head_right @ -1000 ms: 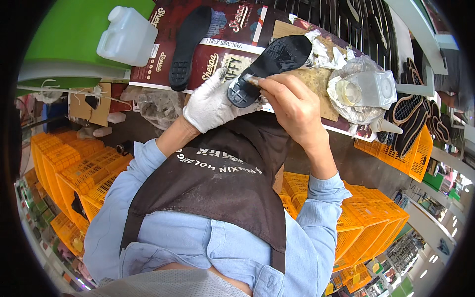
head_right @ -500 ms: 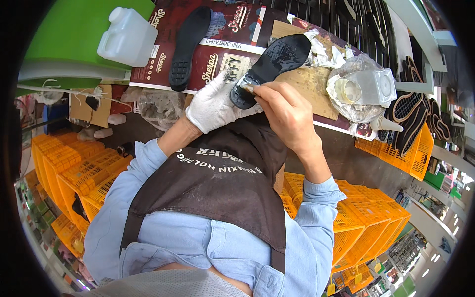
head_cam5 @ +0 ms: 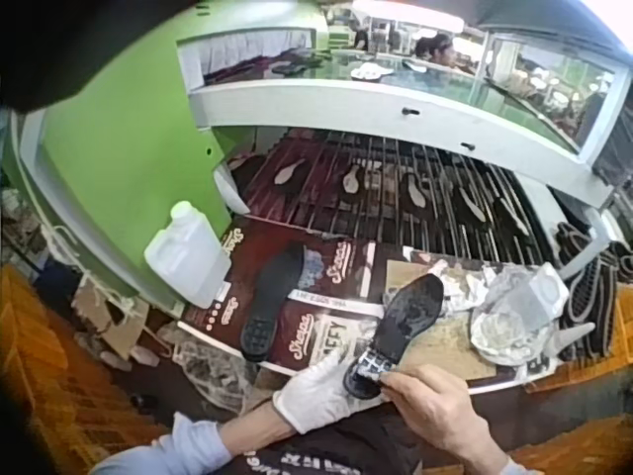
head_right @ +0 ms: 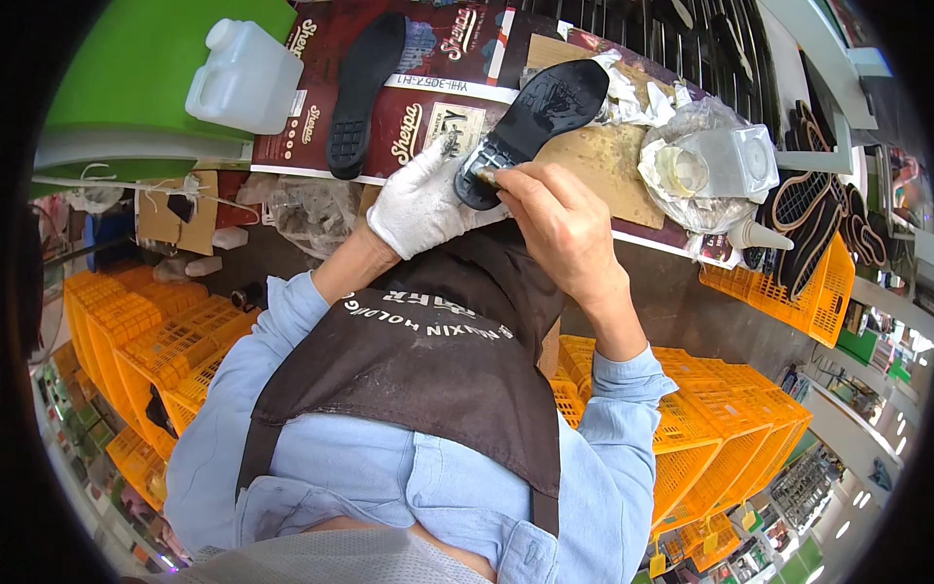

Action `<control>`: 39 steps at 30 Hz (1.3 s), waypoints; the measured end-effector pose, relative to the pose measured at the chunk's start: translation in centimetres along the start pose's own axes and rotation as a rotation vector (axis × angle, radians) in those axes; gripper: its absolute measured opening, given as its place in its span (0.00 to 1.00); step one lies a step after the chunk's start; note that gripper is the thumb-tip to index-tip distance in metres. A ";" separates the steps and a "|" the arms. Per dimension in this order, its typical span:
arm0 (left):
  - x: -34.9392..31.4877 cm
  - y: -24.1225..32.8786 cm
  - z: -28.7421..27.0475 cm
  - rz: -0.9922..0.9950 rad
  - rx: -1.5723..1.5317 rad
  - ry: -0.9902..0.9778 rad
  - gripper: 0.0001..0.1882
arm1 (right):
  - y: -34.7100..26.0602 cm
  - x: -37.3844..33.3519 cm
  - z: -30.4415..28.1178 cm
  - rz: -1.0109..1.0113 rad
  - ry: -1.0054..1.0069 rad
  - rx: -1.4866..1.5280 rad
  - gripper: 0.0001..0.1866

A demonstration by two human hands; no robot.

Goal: The recorder is applying a liquid adhesive or primer to the bottom of shoe soles using a small brush before placing them back on a conveyor belt.

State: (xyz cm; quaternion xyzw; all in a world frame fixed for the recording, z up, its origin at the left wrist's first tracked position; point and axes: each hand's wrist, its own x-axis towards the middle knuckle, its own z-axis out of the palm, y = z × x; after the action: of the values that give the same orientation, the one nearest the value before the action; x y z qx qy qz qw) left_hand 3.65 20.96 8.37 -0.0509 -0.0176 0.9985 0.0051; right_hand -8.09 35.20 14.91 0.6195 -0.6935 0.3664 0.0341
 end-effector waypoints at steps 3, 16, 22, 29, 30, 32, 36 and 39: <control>0.1 0.1 -0.7 0.004 0.054 0.075 0.24 | -0.2 -0.2 -0.3 0.011 -0.088 0.039 0.13; 0.6 -0.1 -0.3 -0.005 0.022 0.102 0.24 | 0.5 -0.7 -0.7 0.139 0.059 0.078 0.14; 0.7 -0.7 0.5 0.017 0.055 0.166 0.23 | 0.9 -0.6 0.0 0.007 0.017 -0.026 0.15; 0.8 -0.8 1.1 -0.034 0.001 0.058 0.33 | 0.1 -0.8 0.0 -0.008 0.109 -0.035 0.14; 1.0 -0.9 1.2 -0.031 0.003 0.065 0.35 | -0.2 -0.8 -0.2 0.030 0.046 -0.038 0.13; 1.0 -0.9 1.1 -0.026 0.007 0.072 0.36 | -1.3 -1.4 -0.5 0.024 -0.013 0.051 0.14; 0.9 -0.9 0.8 -0.133 -0.068 0.070 0.42 | -1.7 -1.7 -0.4 0.011 0.047 0.065 0.15; 0.9 -1.3 1.0 -0.146 -0.077 0.096 0.44 | -0.4 -1.7 0.4 0.026 0.189 -0.134 0.15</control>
State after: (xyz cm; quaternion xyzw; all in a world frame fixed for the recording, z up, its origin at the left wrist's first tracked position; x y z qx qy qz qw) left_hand 2.63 22.18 9.36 -0.0972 -0.0592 0.9905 0.0768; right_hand -7.15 36.37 13.98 0.5693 -0.7182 0.3764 0.1361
